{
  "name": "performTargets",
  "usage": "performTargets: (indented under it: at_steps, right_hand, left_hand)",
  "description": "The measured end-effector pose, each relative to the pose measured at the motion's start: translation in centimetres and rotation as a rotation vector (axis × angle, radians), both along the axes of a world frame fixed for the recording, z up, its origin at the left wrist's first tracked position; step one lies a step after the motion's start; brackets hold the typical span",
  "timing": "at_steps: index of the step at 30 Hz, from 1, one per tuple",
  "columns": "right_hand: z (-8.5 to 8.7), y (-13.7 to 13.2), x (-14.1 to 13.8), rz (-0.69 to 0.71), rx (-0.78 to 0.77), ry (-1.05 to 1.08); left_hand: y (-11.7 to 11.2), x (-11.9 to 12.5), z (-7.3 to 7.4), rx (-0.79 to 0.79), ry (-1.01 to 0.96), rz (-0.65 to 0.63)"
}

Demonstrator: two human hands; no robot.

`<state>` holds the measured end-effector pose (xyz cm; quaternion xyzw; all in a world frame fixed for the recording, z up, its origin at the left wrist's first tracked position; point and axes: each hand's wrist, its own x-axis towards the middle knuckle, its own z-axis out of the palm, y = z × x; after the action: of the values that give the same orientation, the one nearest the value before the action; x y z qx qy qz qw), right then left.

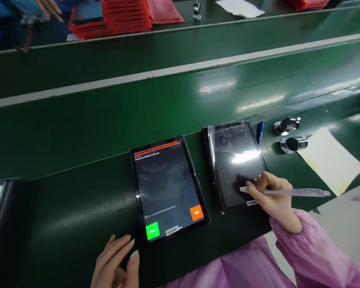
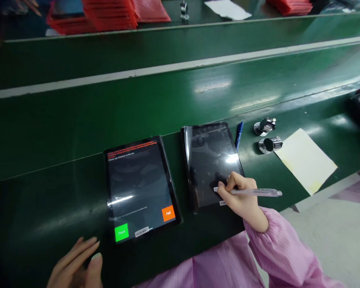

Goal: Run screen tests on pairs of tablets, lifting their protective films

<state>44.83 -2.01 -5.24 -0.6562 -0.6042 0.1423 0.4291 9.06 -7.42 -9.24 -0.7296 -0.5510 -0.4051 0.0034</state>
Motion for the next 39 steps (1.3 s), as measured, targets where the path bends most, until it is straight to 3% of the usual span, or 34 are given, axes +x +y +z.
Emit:
performTargets:
  at_steps: [31,39]
  right_hand:
    - [-0.13,0.15,0.30,-0.017,0.019,0.048]
    - [-0.01,0.26,0.23,-0.044,0.032,0.152]
  left_hand:
    - [-0.19,-0.21,0.22,-0.020,-0.002,-0.021]
    - [0.07,-0.25,0.28,0.020,-0.003,-0.135]
